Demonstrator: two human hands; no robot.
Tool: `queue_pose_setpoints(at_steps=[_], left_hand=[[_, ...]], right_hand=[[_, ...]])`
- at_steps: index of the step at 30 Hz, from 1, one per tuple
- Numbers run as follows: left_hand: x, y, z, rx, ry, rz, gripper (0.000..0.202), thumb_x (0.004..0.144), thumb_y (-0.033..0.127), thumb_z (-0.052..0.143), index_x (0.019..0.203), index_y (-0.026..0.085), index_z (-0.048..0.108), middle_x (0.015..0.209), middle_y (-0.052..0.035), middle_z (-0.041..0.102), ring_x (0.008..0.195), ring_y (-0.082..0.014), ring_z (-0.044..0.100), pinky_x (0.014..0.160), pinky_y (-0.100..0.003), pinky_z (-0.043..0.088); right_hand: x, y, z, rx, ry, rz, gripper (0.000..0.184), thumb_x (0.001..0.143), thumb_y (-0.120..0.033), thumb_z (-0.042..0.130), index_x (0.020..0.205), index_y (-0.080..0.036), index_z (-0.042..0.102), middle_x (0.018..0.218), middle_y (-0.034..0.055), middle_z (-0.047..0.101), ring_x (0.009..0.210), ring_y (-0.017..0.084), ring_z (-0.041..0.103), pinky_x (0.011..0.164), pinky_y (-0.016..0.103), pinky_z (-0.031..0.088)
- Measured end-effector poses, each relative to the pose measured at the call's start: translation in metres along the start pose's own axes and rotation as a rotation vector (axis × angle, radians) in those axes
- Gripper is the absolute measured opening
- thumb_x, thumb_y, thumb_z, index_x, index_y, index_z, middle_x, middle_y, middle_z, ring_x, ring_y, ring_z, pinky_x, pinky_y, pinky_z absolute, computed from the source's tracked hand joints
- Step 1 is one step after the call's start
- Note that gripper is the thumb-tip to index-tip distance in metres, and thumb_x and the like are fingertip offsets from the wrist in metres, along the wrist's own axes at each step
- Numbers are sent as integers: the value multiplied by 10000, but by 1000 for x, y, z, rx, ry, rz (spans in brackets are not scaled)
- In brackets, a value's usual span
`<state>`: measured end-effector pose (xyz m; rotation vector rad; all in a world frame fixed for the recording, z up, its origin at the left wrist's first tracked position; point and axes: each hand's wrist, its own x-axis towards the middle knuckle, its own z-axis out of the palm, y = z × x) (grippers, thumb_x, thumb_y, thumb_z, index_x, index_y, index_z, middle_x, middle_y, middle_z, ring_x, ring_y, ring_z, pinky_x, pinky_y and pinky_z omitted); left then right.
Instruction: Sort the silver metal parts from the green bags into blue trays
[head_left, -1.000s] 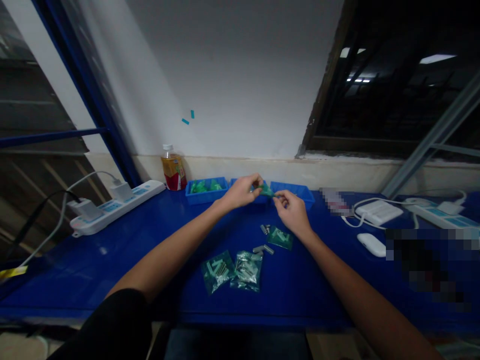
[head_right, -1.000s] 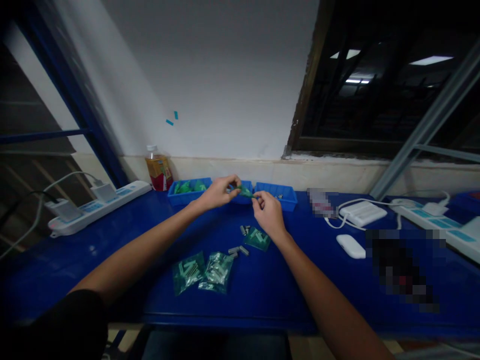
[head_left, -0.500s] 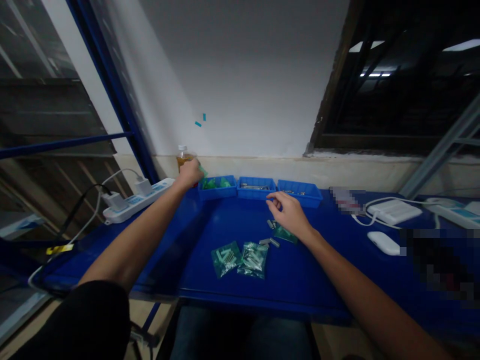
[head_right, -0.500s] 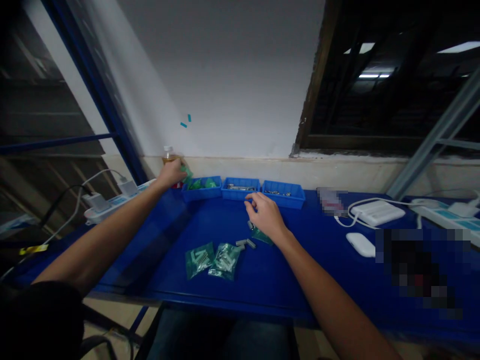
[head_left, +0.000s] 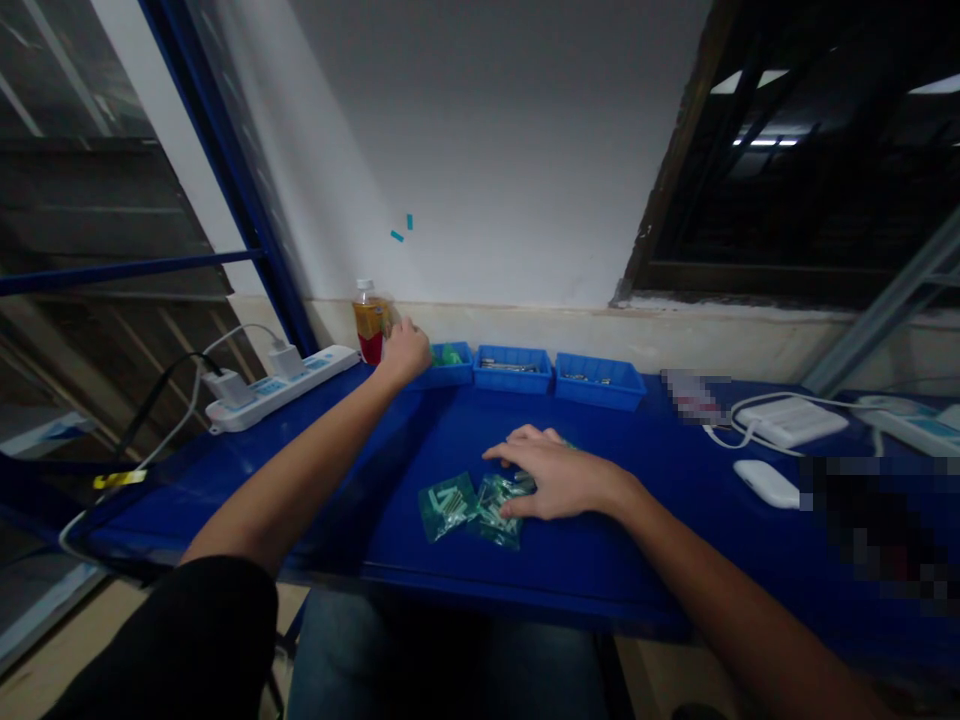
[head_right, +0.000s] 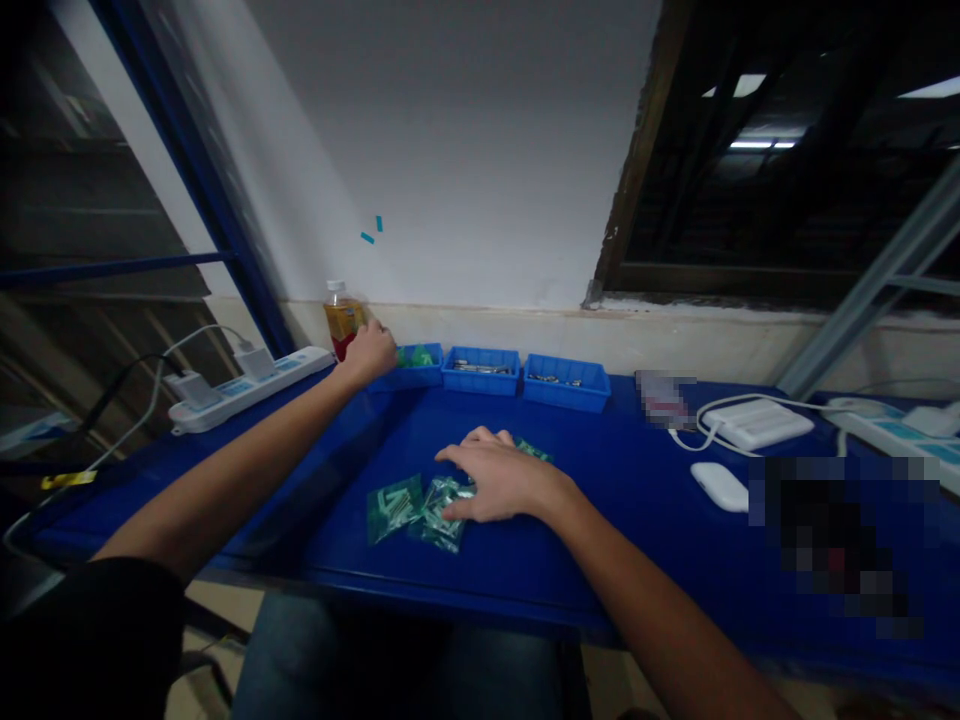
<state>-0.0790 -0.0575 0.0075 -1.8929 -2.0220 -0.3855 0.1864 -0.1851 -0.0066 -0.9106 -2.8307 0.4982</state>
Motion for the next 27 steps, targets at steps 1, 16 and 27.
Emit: queue_pose_setpoints(at_steps=[1,16,27], left_hand=[[-6,4,-3,-4,49,11,368,883,255,441,1144,30,569,1223,-250,468,1148,-369,448,890,-455,428],[-92,56,-18,-1394,-576,12,510,865,584,393,888,121,608,640,-48,617,542,-132,540,538,-251,423],[-103,55,-8,-1250,88,308,202,797,211,588,998,191,599,902,-43,627,859,-168,578,821,-301,434]], right_hand=[[1,-3,3,6,-2,-11,582,718,-416,699,1240,-217,534,1053,107,593,1043,286,472,860,432,362],[31,22,14,86,977,-86,108,793,-115,516,780,-183,599,778,32,582,768,174,529,716,303,417],[54,21,21,575,795,242,435,859,-536,436,826,-160,654,786,68,666,785,206,605,704,326,463]])
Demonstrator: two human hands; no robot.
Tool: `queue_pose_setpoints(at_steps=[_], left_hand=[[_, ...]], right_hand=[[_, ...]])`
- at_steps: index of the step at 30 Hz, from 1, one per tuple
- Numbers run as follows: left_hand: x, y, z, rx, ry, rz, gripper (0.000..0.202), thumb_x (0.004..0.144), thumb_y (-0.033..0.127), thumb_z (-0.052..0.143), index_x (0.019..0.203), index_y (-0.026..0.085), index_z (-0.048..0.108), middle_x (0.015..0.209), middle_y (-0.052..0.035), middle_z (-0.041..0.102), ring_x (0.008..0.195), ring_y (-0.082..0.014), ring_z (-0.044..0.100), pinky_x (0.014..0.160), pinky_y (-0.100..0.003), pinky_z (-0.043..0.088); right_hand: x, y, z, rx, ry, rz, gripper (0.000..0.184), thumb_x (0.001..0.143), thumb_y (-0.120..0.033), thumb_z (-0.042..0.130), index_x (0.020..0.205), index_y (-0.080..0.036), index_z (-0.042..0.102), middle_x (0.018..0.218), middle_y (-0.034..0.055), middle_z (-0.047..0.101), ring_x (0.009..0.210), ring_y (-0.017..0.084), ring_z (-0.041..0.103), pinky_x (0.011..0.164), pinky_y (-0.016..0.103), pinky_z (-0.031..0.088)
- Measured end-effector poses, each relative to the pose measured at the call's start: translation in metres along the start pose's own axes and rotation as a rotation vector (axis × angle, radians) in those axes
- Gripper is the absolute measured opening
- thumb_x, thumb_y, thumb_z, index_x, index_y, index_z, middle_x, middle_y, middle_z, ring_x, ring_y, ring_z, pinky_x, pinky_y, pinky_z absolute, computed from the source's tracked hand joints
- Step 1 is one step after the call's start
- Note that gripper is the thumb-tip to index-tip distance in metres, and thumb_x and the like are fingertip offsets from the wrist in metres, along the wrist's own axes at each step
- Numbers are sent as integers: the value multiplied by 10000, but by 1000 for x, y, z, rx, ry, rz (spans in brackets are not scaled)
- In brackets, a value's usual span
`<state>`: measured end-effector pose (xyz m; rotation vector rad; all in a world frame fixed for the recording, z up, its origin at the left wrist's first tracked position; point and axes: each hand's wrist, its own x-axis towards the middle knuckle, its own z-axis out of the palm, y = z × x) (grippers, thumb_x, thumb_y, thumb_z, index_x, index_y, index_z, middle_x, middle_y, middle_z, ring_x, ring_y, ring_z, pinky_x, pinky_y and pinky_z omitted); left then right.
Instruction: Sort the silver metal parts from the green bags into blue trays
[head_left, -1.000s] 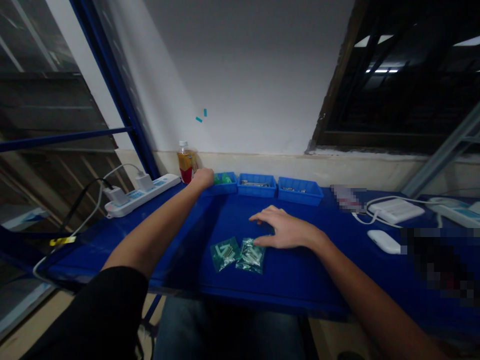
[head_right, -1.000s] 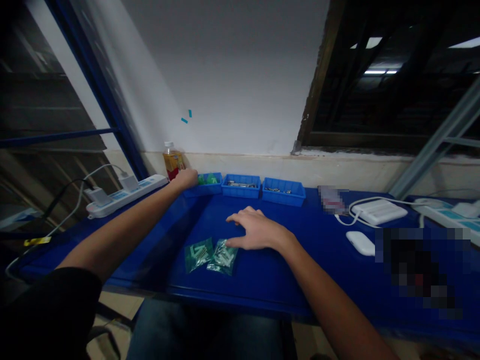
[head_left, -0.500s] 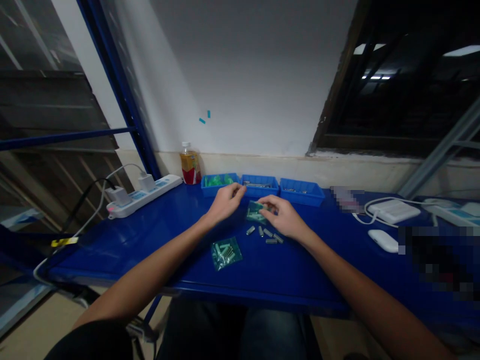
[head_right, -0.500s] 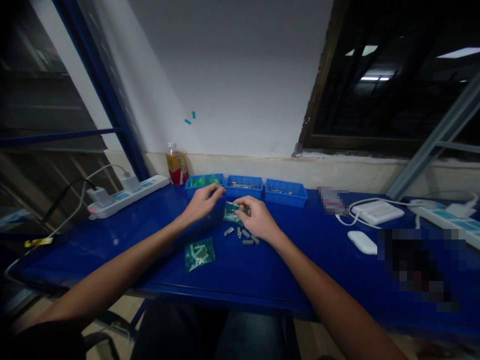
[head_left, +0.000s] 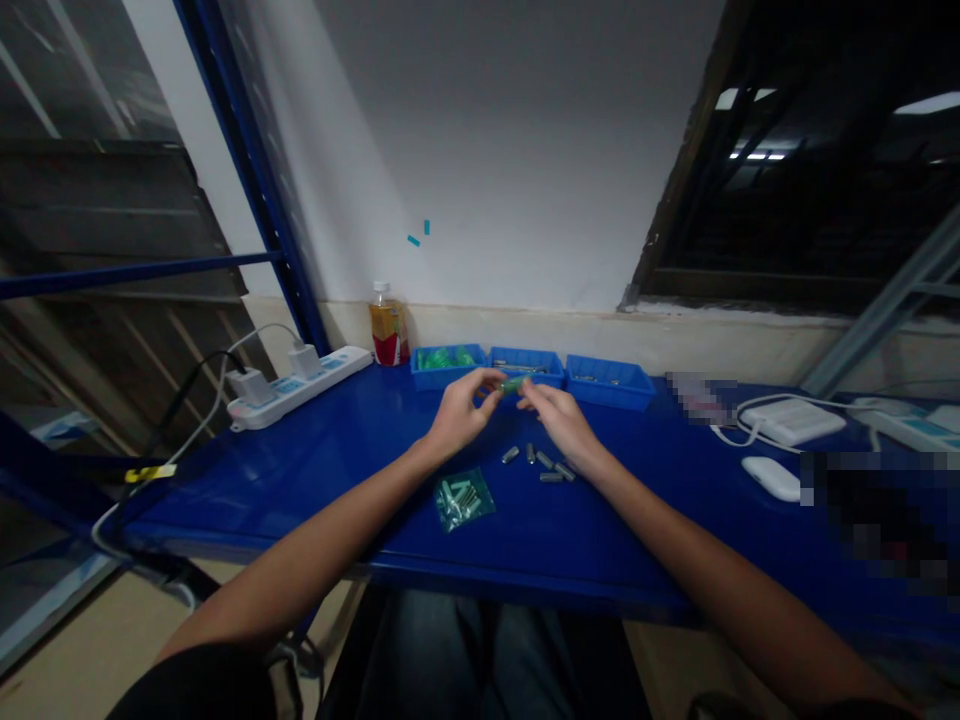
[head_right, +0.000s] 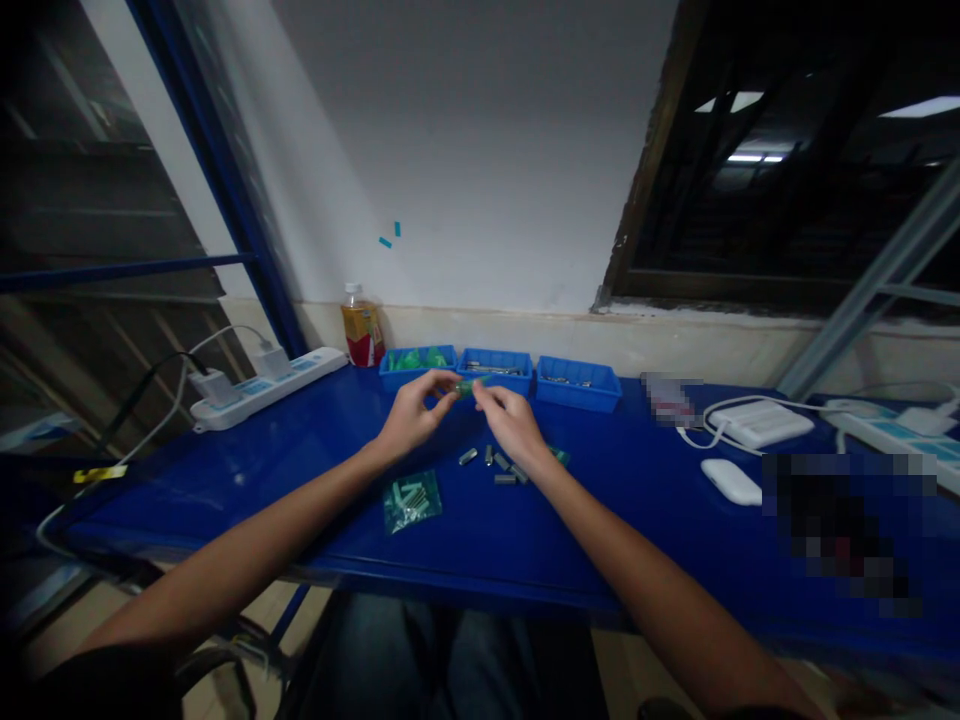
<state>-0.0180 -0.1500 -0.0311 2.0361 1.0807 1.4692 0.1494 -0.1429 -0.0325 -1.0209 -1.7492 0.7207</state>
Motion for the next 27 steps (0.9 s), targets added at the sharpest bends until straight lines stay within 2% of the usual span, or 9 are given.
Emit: queue_pose_setpoints(at_steps=[4,7,11,13,15,19,21,23,27], left_hand=[[-6,10,6,161,-192,158,151,819,238,581,953,208,646,1016,-72,634,1010,-214,544,934,-363,390],[-7,13,16,-87,-98,-92,275,836,400,560,971,171,631,985,-94,640,933,-206,584,819,-327,456],[-3,7,17,-405,-27,-421,385,851,485,490,931,129,613,888,-97,652,753,-161,617,618,-248,480],[7,0,0,-194,-42,-445,309,811,403,564,940,129,627,896,-88,671,719,-153,625,587,-229,481],[24,-8,-31,310,9,-451,261,811,329,543,964,145,647,858,-59,696,690,-155,635,582,-227,486],[66,-24,-108,705,153,-517,339,785,242,521,1059,81,639,938,-145,691,896,-286,631,742,-347,485],[82,-33,-131,860,173,-545,359,771,234,522,1055,55,648,998,-195,674,979,-344,605,802,-396,463],[93,-42,-137,971,132,-556,348,754,244,542,1028,72,670,1009,-196,675,997,-355,602,823,-397,458],[101,-66,-119,1116,1,-557,355,759,260,536,1054,120,677,1020,-170,685,989,-325,620,821,-358,477]], right_hand=[[4,7,0,144,29,97,430,827,-528,461,834,-136,637,726,55,644,609,170,590,525,266,446],[-2,10,-3,31,89,-58,307,853,-385,476,956,-156,653,851,66,635,721,184,599,658,316,493],[-11,15,-2,-321,49,-452,346,877,-161,402,1124,-226,635,1060,95,571,983,212,557,855,376,481],[-14,16,0,-399,28,-506,391,870,-132,405,1190,-250,598,1155,102,521,1053,222,524,867,387,492],[-16,15,1,-431,38,-488,400,868,-154,440,1239,-247,557,1228,112,468,1091,235,501,881,406,498],[-19,10,-2,-450,69,-429,382,859,-193,488,1238,-202,536,1224,137,439,1106,254,485,918,446,482],[-22,9,-4,-444,61,-416,369,855,-200,499,1221,-202,538,1204,138,443,1105,260,484,917,456,478],[-24,9,-5,-428,35,-408,363,852,-208,506,1213,-218,537,1196,134,447,1090,263,491,904,464,481],[-29,9,-4,-414,-8,-392,352,857,-227,508,1208,-215,540,1191,132,449,1087,262,484,900,462,476]])
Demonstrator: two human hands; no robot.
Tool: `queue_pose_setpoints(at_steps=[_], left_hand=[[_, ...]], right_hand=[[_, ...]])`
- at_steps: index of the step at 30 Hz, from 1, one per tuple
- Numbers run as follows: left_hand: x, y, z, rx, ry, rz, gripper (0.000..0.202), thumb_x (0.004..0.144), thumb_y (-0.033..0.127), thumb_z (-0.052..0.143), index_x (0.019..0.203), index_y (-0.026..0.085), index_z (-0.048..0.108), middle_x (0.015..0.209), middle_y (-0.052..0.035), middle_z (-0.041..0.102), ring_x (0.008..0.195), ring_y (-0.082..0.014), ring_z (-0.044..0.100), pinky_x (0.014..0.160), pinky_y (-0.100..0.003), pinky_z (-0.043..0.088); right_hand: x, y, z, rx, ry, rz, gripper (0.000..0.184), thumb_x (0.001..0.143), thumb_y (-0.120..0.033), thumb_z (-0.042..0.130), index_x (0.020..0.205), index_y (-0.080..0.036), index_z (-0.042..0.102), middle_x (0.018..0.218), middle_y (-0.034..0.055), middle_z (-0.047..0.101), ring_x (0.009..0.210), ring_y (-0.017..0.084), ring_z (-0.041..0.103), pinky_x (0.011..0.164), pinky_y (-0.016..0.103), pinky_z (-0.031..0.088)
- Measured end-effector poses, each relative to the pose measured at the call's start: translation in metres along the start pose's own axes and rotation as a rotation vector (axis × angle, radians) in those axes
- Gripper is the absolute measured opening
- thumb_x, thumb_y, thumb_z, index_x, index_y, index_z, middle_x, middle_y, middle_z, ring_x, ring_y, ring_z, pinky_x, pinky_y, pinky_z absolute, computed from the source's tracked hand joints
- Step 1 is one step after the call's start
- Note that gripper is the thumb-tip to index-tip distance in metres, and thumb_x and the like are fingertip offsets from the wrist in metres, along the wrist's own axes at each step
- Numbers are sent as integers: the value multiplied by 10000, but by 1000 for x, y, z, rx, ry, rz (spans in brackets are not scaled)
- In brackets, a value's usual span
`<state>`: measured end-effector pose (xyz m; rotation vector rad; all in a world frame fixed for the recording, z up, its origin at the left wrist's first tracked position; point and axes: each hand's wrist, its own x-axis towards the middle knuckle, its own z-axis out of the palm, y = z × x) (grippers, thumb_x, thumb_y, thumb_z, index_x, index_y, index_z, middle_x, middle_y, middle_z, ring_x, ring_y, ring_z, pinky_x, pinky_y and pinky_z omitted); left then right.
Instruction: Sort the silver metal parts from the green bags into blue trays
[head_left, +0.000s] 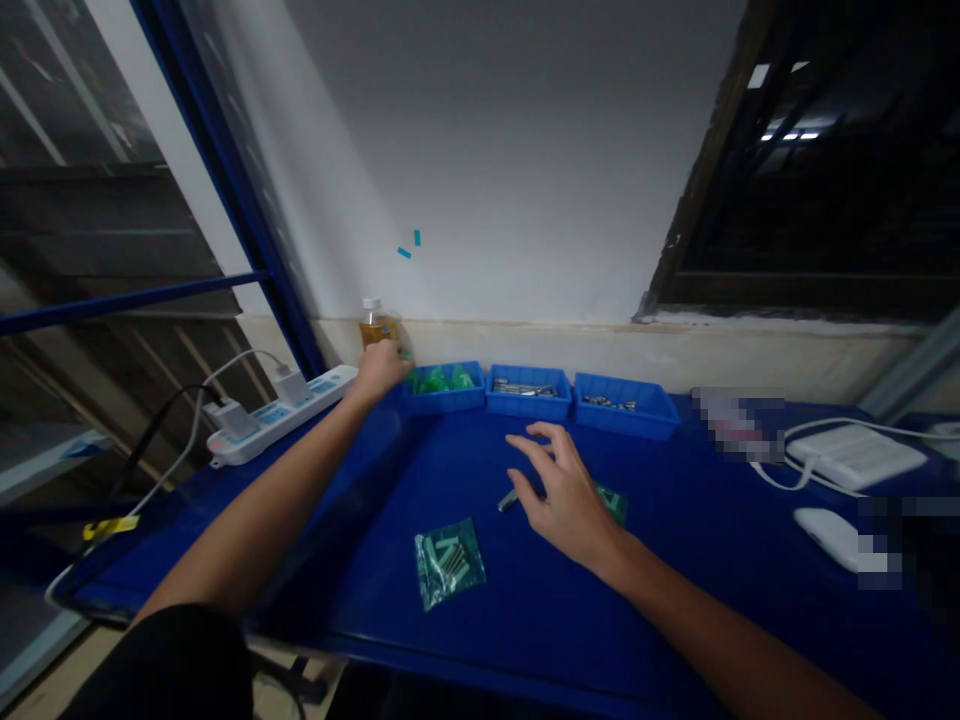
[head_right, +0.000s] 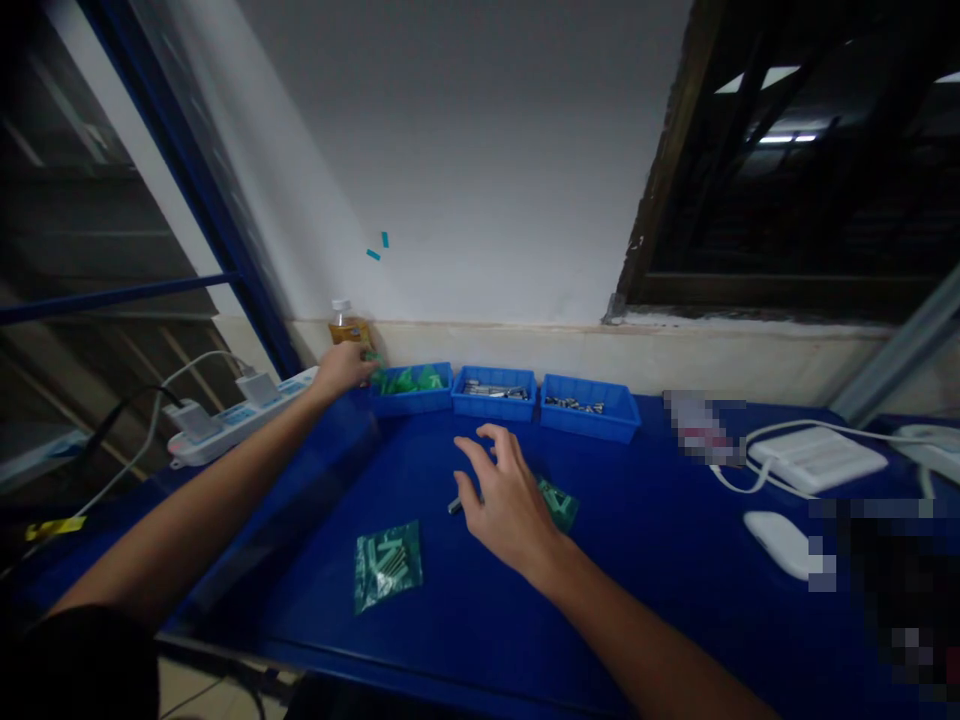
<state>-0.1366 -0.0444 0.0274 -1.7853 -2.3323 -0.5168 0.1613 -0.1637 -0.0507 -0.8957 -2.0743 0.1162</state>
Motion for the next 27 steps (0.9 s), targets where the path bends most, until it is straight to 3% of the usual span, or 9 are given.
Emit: queue_pose_setpoints(at_steps=[3,6,8,12,15,19,22,27], left_hand=[[3,10,20,102,-51,28,373,770,247,517,1074,92,668,1041,-213,668,995,-339,618,823,-380,483],[2,19,30,184,-98,84,359,771,205,499,1053,69,674,1045,-248,654,1010,-355,611,828,-400,480],[0,25,31,226,-126,119,343,756,185,507,1033,83,681,1049,-242,654,1012,-348,612,824,-391,481],[-6,33,25,268,-158,147,333,734,221,534,1007,93,674,1028,-231,664,978,-346,626,799,-382,484],[-11,30,22,259,-147,176,379,767,253,494,1091,95,612,1035,-215,662,962,-336,630,775,-370,483],[-22,20,26,240,-113,187,405,815,245,429,1187,113,518,1003,-178,667,902,-300,640,730,-343,477],[-29,17,29,259,-65,198,388,837,237,399,1179,108,528,1029,-188,651,950,-318,607,770,-387,460],[-29,12,28,292,-8,221,381,879,346,375,918,126,683,1131,-190,602,1113,-377,470,881,-503,388]], right_hand=[[0,-5,-4,-6,-57,7,311,864,-229,510,1164,-176,571,1153,135,477,1086,253,473,917,439,458],[-2,-17,-9,10,-193,-18,260,880,-264,504,1097,-168,609,1058,112,545,1035,238,491,911,423,447],[-6,-29,-11,38,-304,-57,307,877,-335,520,1128,-176,598,1074,105,568,1059,244,488,926,430,431],[-18,-52,-9,106,-524,-172,539,841,-527,527,1278,-213,503,1288,117,505,1249,277,384,1031,463,336],[-24,-59,-4,127,-621,-229,540,859,-565,473,1267,-213,511,1348,128,470,1306,281,333,1067,456,293],[-25,-59,1,87,-604,-167,385,900,-455,464,1158,-191,574,1365,140,451,1310,287,334,1070,448,289],[-25,-58,2,70,-590,-131,356,903,-423,474,1141,-176,570,1343,145,470,1287,287,365,1055,439,305],[-21,-52,3,88,-517,-153,306,877,-472,525,971,-193,608,1007,71,649,1059,236,537,974,419,347]])
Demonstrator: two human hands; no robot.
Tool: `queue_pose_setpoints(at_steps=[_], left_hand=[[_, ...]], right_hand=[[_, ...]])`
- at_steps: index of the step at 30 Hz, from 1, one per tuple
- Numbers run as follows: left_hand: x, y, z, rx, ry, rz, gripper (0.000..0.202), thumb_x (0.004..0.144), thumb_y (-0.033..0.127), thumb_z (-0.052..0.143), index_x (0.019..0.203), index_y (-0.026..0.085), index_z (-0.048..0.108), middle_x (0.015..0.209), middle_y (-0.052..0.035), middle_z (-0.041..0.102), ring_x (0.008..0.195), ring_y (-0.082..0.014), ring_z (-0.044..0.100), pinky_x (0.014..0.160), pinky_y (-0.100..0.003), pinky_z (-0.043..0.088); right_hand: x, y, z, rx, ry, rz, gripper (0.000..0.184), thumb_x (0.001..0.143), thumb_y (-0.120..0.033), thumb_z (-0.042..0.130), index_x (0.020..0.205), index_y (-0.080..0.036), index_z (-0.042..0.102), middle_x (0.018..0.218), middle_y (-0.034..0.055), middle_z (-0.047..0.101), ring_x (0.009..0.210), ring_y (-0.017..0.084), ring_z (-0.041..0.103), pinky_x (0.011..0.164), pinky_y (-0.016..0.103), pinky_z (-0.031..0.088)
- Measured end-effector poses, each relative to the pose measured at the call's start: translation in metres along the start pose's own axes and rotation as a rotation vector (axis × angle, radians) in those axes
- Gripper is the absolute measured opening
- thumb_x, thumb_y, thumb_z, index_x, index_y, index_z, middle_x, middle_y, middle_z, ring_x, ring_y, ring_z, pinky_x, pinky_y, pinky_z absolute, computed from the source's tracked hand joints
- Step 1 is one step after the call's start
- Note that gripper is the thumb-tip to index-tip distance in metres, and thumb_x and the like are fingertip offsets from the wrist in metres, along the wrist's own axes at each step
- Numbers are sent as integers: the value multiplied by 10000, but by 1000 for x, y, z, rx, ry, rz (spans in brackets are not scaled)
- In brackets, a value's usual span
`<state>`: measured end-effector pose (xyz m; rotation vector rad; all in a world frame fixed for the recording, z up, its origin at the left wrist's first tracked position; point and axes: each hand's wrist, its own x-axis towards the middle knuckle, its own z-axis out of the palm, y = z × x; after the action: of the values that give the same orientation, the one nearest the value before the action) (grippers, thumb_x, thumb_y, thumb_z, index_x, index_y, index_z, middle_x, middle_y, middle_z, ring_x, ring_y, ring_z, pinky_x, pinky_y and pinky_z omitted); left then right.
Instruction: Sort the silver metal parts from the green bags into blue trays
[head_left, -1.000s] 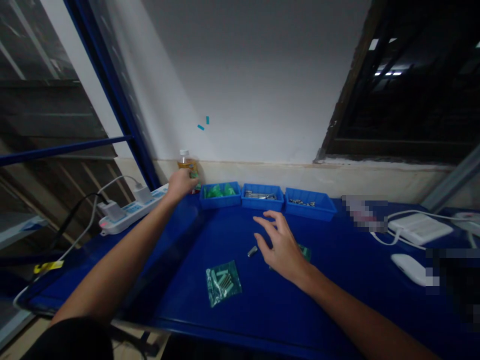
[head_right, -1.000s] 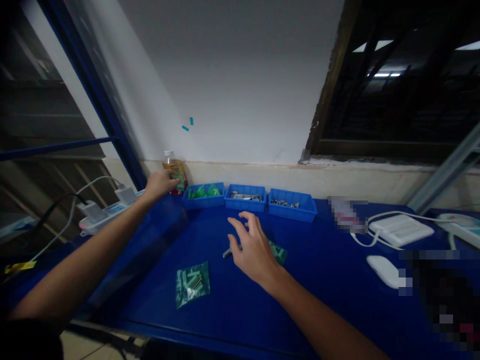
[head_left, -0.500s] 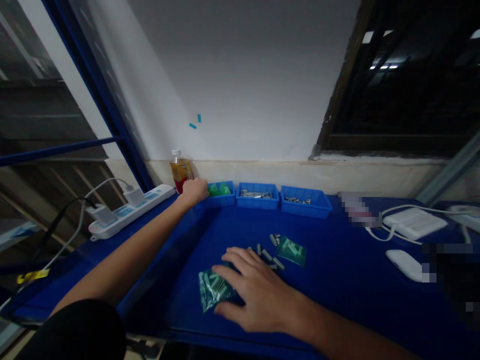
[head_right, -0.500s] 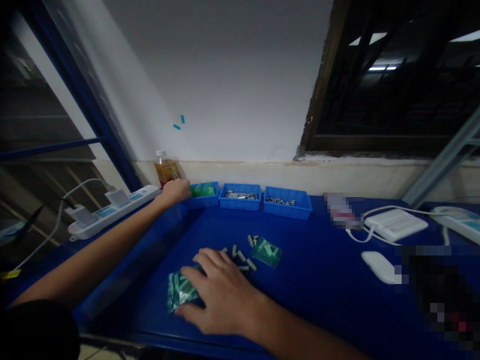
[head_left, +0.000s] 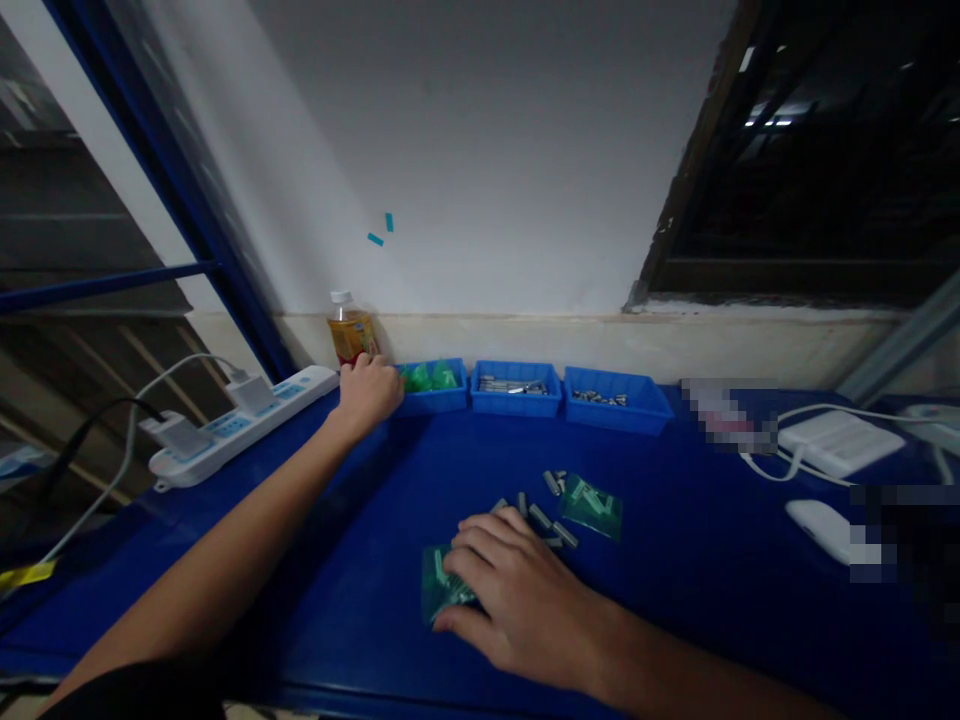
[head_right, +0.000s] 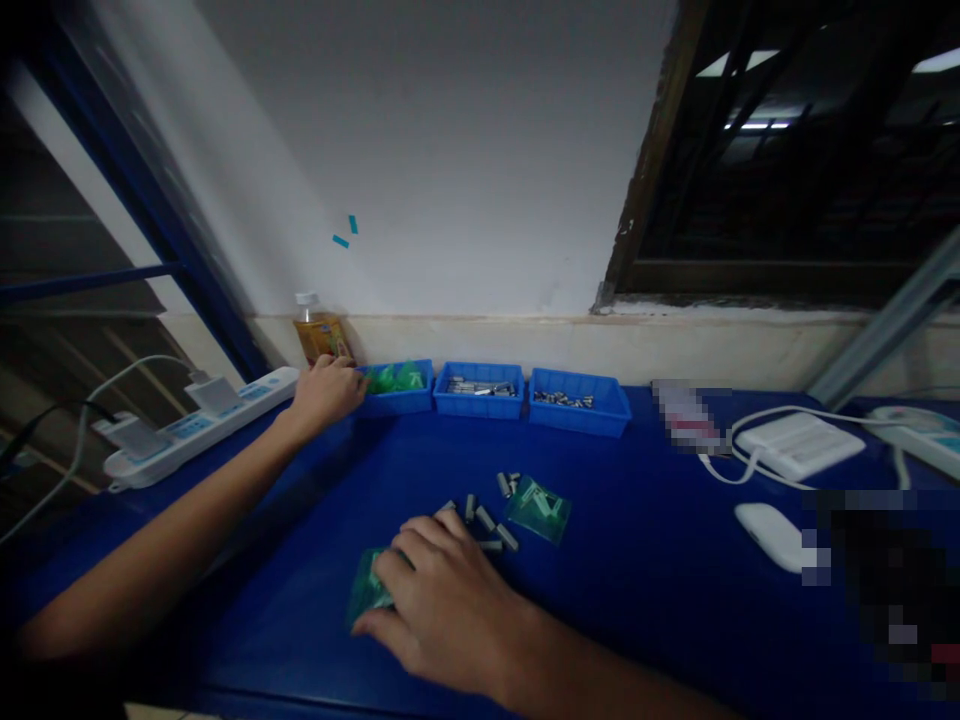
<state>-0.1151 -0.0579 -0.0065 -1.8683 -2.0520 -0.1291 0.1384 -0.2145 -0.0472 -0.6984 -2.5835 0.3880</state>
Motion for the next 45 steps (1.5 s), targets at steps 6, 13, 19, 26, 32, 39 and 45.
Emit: queue_pose_setpoints(at_steps=[6,13,19,26,32,39,45], left_hand=[[-27,12,-19,-140,214,-30,518,906,469,298,924,131,690,1249,-184,519,1174,-384,400,929,-550,327],[-99,88,-40,-1497,-833,114,695,846,690,214,743,141,629,675,-66,606,534,-130,490,480,-237,375],[-108,93,-34,-1946,-668,-54,192,794,336,608,777,148,570,695,4,570,602,-92,528,569,-196,425],[-120,72,-31,-1045,245,697,243,879,156,499,1087,215,610,1070,-74,609,999,-194,542,870,-341,420],[-118,81,-31,-1226,-88,543,298,880,347,527,1126,189,585,1097,-94,593,1027,-215,532,887,-351,421],[-107,85,-29,-1749,-580,13,297,825,403,550,874,118,615,750,-41,603,654,-123,549,613,-234,426],[-50,18,-54,-939,-23,-63,301,773,284,487,970,111,633,750,-41,657,657,-154,588,601,-232,427]], right_hand=[[8,18,-14,-6,379,125,311,947,-309,423,737,-198,625,729,30,584,720,146,540,687,286,390],[3,42,-35,-320,667,74,254,941,-273,465,862,-184,690,613,1,505,579,123,429,592,289,299],[5,41,-27,-308,568,29,194,899,-334,538,952,-227,692,688,15,518,672,146,456,636,299,314],[15,36,-18,605,522,561,434,912,-502,369,768,-162,597,674,26,553,624,142,525,581,268,405],[10,48,-18,318,536,455,266,921,-326,400,875,-177,615,679,9,508,610,134,501,584,257,418],[2,54,-14,-190,300,248,534,857,-71,361,1343,-275,450,1035,90,467,842,182,541,740,349,510],[3,39,-17,-130,341,231,516,880,-205,459,1387,-207,365,1189,125,420,1064,230,502,916,403,489]])
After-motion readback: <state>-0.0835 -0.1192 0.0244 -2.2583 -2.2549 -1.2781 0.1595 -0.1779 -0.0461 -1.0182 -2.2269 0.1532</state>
